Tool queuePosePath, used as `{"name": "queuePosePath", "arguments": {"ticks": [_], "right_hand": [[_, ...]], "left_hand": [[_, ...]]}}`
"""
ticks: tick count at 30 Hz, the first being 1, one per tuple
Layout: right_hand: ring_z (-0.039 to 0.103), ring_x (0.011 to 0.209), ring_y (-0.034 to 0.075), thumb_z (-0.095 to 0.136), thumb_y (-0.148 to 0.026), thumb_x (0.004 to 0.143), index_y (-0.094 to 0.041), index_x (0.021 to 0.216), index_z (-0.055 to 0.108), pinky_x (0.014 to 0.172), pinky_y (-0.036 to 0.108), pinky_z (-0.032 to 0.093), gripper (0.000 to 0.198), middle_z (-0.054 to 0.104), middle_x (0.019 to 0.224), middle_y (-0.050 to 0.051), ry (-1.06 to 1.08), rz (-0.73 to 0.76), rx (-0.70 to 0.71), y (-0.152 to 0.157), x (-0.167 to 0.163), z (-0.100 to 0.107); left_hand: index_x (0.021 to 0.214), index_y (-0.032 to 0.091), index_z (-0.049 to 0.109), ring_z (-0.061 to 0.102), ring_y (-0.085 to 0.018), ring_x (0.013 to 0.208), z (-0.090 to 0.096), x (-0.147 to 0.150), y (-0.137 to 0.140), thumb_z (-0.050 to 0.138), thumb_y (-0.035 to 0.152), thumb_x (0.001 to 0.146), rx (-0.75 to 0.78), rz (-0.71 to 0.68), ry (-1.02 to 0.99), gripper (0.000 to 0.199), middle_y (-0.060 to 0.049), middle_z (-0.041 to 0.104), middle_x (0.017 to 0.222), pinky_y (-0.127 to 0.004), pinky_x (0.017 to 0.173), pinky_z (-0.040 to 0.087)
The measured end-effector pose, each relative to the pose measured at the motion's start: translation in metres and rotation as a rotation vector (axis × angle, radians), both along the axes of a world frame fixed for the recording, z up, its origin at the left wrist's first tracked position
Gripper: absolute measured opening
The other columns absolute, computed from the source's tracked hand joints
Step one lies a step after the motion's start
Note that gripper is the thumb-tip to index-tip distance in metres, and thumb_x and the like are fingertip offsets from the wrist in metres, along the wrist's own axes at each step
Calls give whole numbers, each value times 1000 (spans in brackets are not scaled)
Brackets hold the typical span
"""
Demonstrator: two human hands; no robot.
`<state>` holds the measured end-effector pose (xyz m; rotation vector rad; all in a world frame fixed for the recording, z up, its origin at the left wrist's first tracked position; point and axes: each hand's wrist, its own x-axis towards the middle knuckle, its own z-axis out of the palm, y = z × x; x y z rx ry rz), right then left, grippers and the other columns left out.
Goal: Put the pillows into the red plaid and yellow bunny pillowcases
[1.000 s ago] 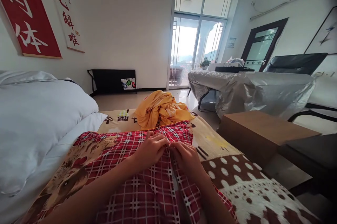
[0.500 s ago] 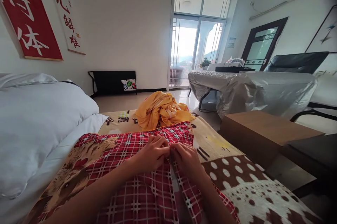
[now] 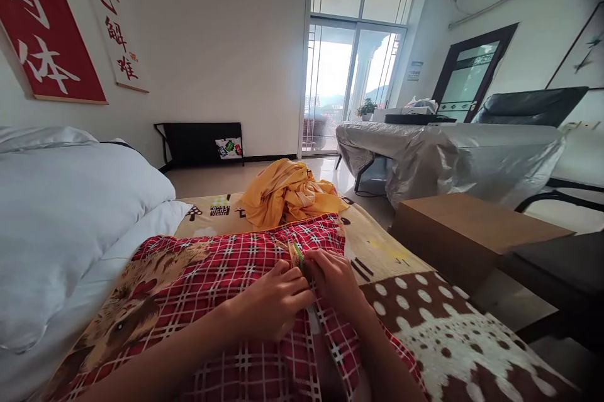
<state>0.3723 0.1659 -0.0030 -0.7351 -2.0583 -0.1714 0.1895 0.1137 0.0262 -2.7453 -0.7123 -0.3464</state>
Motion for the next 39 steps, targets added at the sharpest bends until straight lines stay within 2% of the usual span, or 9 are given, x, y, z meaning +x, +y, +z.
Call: {"name": "queuePosePath", "arguments": {"ticks": [3, 11, 15, 18, 24, 28, 30, 33, 39], "right_hand": [[58, 64, 12, 43, -17, 96, -19, 85, 55, 63, 24, 39, 16, 65, 74, 0, 2, 10, -11, 0, 0, 0], [58, 63, 13, 43, -18, 96, -19, 86, 55, 63, 24, 39, 16, 66, 73, 0, -2, -1, -5, 1, -1, -2], [59, 63, 13, 43, -18, 96, -19, 86, 55, 63, 24, 39, 16, 66, 74, 0, 11, -4, 22, 1, 0, -2], [59, 62, 13, 44, -18, 96, -19, 87, 55, 62, 24, 39, 14, 66, 75, 0, 8, -8, 21, 0, 1, -1], [62, 66, 13, 46, -16, 95, -19, 88, 55, 64, 24, 40, 11, 68, 78, -1, 2, 0, 2, 0, 0, 0], [62, 66, 13, 46, -17, 95, -19, 87, 55, 64, 24, 41, 12, 68, 77, 0, 9, -1, 2, 0, -1, -1], [62, 66, 13, 45, -18, 95, -19, 87, 56, 64, 24, 41, 13, 68, 77, 0, 12, 3, 7, 1, -1, -1], [62, 67, 13, 45, -18, 95, -19, 87, 56, 64, 24, 42, 13, 68, 77, 1, 14, 8, 10, 1, -1, -1], [63, 67, 14, 44, -18, 95, -19, 87, 57, 64, 25, 43, 15, 69, 78, 2, 1, -1, -1, -1, 0, 0]], "left_hand": [[98, 17, 53, 47, -19, 96, 0, 1, -3, 56, 18, 81, 29, -35, 27, 18, -3, 57, 97, -35, 92, 28], [84, 16, 52, 47, -18, 92, -1, 0, -7, 57, 19, 84, 108, -62, 41, 6, -3, 56, 96, -34, 85, 30], [79, 14, 52, 47, -16, 82, -6, 1, -11, 46, 16, 93, 238, -112, -24, 15, -1, 56, 82, -33, 81, 31], [79, 14, 54, 48, -16, 81, -10, -2, -17, 44, 14, 94, 300, -126, -75, 17, -2, 57, 80, -34, 81, 31], [92, 16, 57, 48, -16, 80, -15, -11, -26, 50, 17, 89, 221, -97, -25, 7, -2, 57, 85, -35, 82, 31], [90, 18, 56, 49, -18, 86, -11, -5, -42, 54, 28, 88, 90, -100, 52, 11, -3, 57, 92, -36, 84, 32], [87, 19, 56, 50, -18, 89, -12, 2, -49, 51, 31, 91, 85, -124, 64, 13, -3, 58, 96, -36, 85, 32], [82, 20, 57, 51, -16, 89, -27, 12, -53, 48, 29, 95, 144, -166, 46, 18, -1, 58, 92, -36, 85, 32], [81, 22, 63, 51, -13, 79, -66, 21, -50, 59, 28, 90, 245, -250, 45, 12, 4, 59, 81, -34, 78, 38]]}}
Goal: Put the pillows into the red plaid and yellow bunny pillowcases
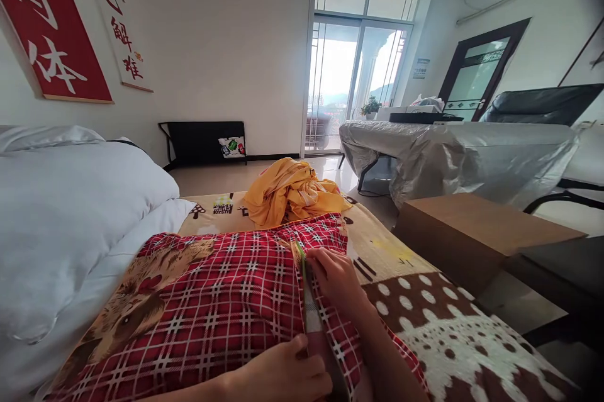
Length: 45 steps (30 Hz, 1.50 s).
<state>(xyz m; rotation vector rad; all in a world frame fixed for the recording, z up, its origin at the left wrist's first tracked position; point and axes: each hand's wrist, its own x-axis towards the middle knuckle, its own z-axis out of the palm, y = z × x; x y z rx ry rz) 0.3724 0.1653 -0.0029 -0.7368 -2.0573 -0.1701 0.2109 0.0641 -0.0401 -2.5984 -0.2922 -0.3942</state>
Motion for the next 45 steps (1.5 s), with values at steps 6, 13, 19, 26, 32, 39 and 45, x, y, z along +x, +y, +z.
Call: {"name": "queuePosePath", "arguments": {"ticks": [6, 13, 19, 26, 32, 39, 45], "right_hand": [[62, 64, 14, 44, -20, 96, -19, 86, 58, 62, 25, 42, 17, 69, 76, 2, -12, -20, 10, 0, 0, 0], [63, 67, 13, 46, -17, 94, -18, 87, 57, 63, 24, 43, 13, 69, 78, 1, 0, 4, 22, 1, 0, 0], [63, 68, 13, 44, -19, 95, -19, 87, 58, 64, 25, 43, 16, 70, 79, 2, -7, -9, -5, 0, 0, 0], [63, 67, 13, 45, -19, 95, -19, 87, 58, 63, 25, 44, 16, 70, 78, 1, 3, -4, -4, 0, 0, -1], [63, 68, 13, 44, -20, 96, -20, 87, 58, 65, 25, 44, 16, 70, 79, 1, -10, -15, -28, 1, 0, -2], [62, 65, 13, 44, -20, 96, -20, 88, 58, 62, 24, 43, 16, 68, 76, 2, -20, -11, -11, 0, 0, -1], [61, 64, 13, 45, -19, 95, -20, 87, 58, 62, 24, 42, 16, 68, 75, 1, -18, -16, -1, 0, 0, 0]], "left_hand": [[94, 21, 67, 53, -8, 76, 1, -1, -7, 58, 23, 89, 65, -29, 45, 11, 3, 64, 88, -25, 72, 42], [91, 22, 68, 53, -8, 77, -4, -4, -9, 61, 26, 86, 63, 16, 76, 9, 5, 64, 86, -25, 72, 44], [90, 21, 68, 53, -8, 79, 8, -13, -11, 58, 25, 89, 78, -24, 1, 11, 5, 65, 91, -26, 76, 44], [84, 21, 67, 57, -11, 81, -8, -7, -7, 54, 21, 89, 244, -12, -82, 14, 3, 65, 84, -25, 75, 44], [84, 21, 65, 65, -15, 83, -15, -5, -8, 50, 23, 91, 360, 59, -226, 16, 3, 67, 84, -27, 71, 44], [93, 19, 66, 68, -15, 85, -42, -4, -10, 49, 30, 93, 351, 137, -252, 20, -4, 72, 98, -23, 49, 39], [91, 23, 61, 68, -18, 88, -53, -4, -7, 58, 23, 87, 342, 111, -144, 6, -1, 72, 107, -25, 61, 45]]}}
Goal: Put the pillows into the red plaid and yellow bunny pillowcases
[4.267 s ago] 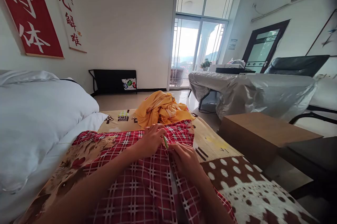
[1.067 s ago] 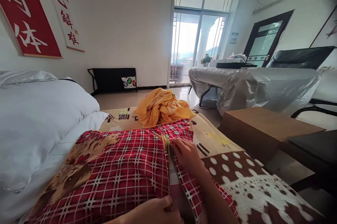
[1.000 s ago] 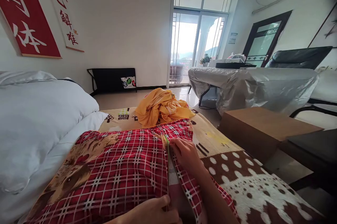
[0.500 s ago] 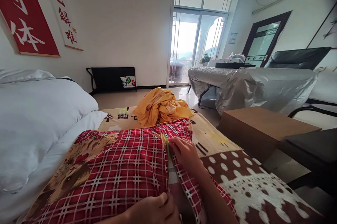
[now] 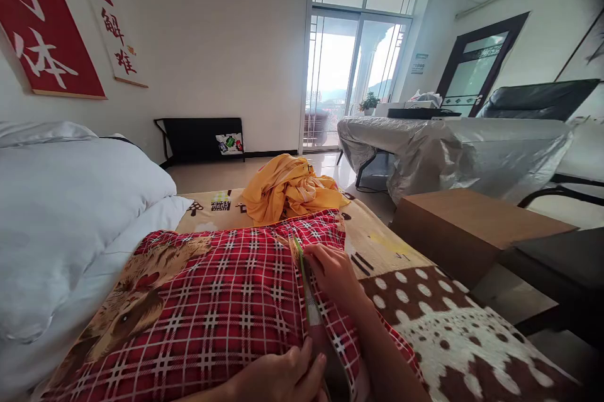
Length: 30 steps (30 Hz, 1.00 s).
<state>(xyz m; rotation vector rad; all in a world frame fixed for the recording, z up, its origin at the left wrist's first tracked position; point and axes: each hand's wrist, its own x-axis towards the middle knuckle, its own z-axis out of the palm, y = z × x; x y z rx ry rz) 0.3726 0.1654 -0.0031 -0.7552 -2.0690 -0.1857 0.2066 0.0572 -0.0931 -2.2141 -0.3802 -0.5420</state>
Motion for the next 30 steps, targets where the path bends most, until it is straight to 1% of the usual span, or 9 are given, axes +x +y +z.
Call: {"name": "queuePosePath", "arguments": {"ticks": [4, 9, 11, 14, 17, 19, 21, 24, 30], "right_hand": [[61, 64, 13, 43, -20, 96, -20, 87, 58, 62, 25, 42, 17, 68, 75, 1, 5, -8, -7, 0, 1, -1], [61, 64, 13, 44, -21, 96, -19, 88, 58, 63, 25, 42, 16, 68, 75, 1, 1, -15, -10, 1, 1, -2], [61, 64, 13, 44, -20, 96, -20, 88, 58, 63, 25, 42, 16, 68, 76, 1, 5, -13, -14, 1, 0, -2], [61, 64, 13, 45, -20, 95, -19, 87, 59, 62, 25, 42, 16, 68, 75, 1, 9, 1, -12, 1, 0, -1], [62, 64, 13, 44, -20, 96, -19, 87, 58, 62, 25, 43, 16, 68, 76, 1, 15, 17, 9, 1, 0, 1], [63, 67, 14, 44, -19, 96, -19, 88, 58, 63, 26, 44, 16, 69, 78, 2, 17, 30, 12, 2, 0, 0], [64, 70, 14, 44, -18, 96, -18, 90, 58, 65, 26, 45, 15, 69, 81, 3, 18, 37, 14, 2, 1, -1], [65, 70, 15, 44, -18, 96, -18, 90, 57, 64, 26, 46, 14, 70, 82, 3, 21, 51, 28, 2, 1, -1], [64, 71, 14, 43, -17, 96, -18, 91, 57, 65, 26, 45, 14, 70, 82, 3, 19, 76, 7, -2, 1, 2]], "left_hand": [[96, 22, 63, 66, -20, 92, 25, -1, -1, 58, 20, 86, -25, -65, 24, 11, 0, 71, 102, -30, 75, 46], [98, 16, 65, 58, -23, 110, 93, -8, 7, 47, 23, 91, -134, -148, -176, 20, -6, 69, 108, -35, 87, 44], [94, 13, 64, 59, -22, 101, 121, -12, 26, 42, 17, 92, -204, -64, -360, 23, -8, 69, 100, -38, 87, 43], [98, 15, 64, 59, -19, 99, 148, -17, 66, 44, 14, 92, -512, 150, -566, 21, -7, 67, 103, -37, 87, 44], [100, 20, 66, 54, -18, 113, 152, -20, 101, 46, 16, 93, -858, 144, -480, 22, -5, 63, 118, -37, 94, 43], [100, 19, 66, 53, -18, 114, 146, -20, 113, 45, 17, 94, -981, 63, -397, 22, -6, 61, 119, -36, 97, 41], [99, 17, 64, 53, -17, 110, 139, -19, 117, 41, 21, 96, -1037, 18, -382, 24, -7, 62, 113, -35, 98, 41], [93, 16, 62, 53, -17, 101, 134, -17, 117, 37, 28, 98, -1110, 50, -379, 28, -7, 60, 105, -33, 94, 42], [88, 18, 58, 49, -19, 102, 134, -18, 120, 35, 36, 98, -1151, 69, -396, 30, -7, 56, 105, -35, 95, 38]]}}
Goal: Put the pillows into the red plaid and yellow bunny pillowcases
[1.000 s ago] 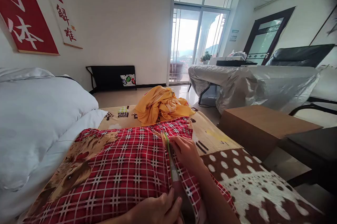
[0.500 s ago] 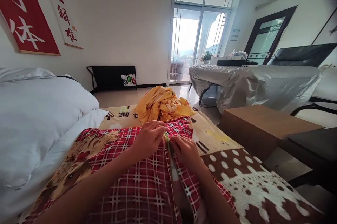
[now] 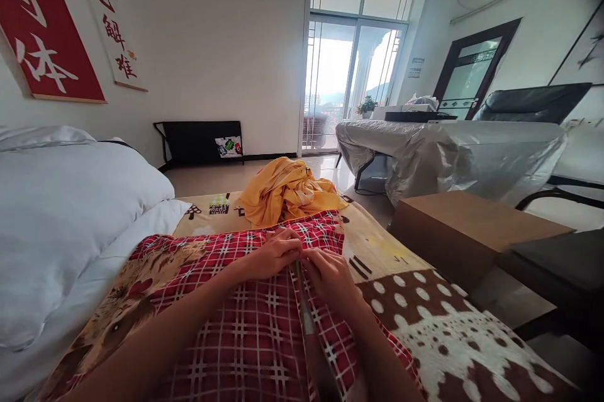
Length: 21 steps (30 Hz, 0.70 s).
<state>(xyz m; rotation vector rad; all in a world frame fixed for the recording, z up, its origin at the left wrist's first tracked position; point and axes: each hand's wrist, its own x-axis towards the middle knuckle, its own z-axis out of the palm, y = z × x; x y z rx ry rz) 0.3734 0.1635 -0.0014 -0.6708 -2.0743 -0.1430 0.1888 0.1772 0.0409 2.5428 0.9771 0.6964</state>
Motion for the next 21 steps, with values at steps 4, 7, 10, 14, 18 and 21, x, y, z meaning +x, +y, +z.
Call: {"name": "queuePosePath", "arguments": {"ticks": [4, 7, 10, 14, 18, 21], "right_hand": [[61, 66, 14, 42, -17, 96, -18, 88, 56, 62, 26, 43, 17, 68, 79, 3, -33, -16, 20, 0, -1, 1], [58, 62, 13, 41, -17, 96, -18, 87, 56, 60, 26, 41, 17, 66, 74, 1, -55, -29, 22, 0, 0, 2], [57, 62, 13, 41, -17, 95, -18, 85, 56, 61, 25, 39, 18, 64, 71, 1, -77, 0, 1, -4, 1, 5], [54, 62, 12, 40, -16, 95, -18, 82, 55, 61, 26, 37, 20, 62, 70, 0, -120, 20, -42, -14, 2, 11], [53, 63, 12, 39, -17, 96, -18, 82, 54, 61, 25, 36, 21, 62, 71, 0, -160, 66, -117, -22, 5, 16], [52, 63, 12, 39, -19, 97, -18, 81, 53, 61, 25, 35, 22, 61, 71, 0, -154, 76, -156, -25, 9, 19]], "left_hand": [[83, 18, 55, 48, -20, 105, 0, 1, 2, 35, 34, 98, 25, 57, 14, 29, -6, 55, 108, -38, 97, 34], [81, 19, 54, 47, -20, 106, 2, 1, 4, 35, 34, 97, 32, 91, 3, 29, -6, 55, 110, -38, 97, 33], [83, 20, 55, 47, -20, 107, 4, -2, 10, 37, 33, 96, 14, 158, -62, 26, -5, 55, 110, -39, 98, 32], [81, 20, 56, 50, -20, 104, 4, -9, 21, 41, 32, 94, 9, 259, -162, 24, -4, 56, 105, -37, 97, 33], [79, 20, 55, 51, -19, 101, -1, -13, 32, 40, 31, 93, 14, 312, -205, 24, -4, 56, 102, -35, 94, 37], [81, 19, 56, 51, -21, 101, -5, -11, 32, 39, 31, 93, 25, 359, -226, 25, -6, 56, 102, -37, 94, 38]]}}
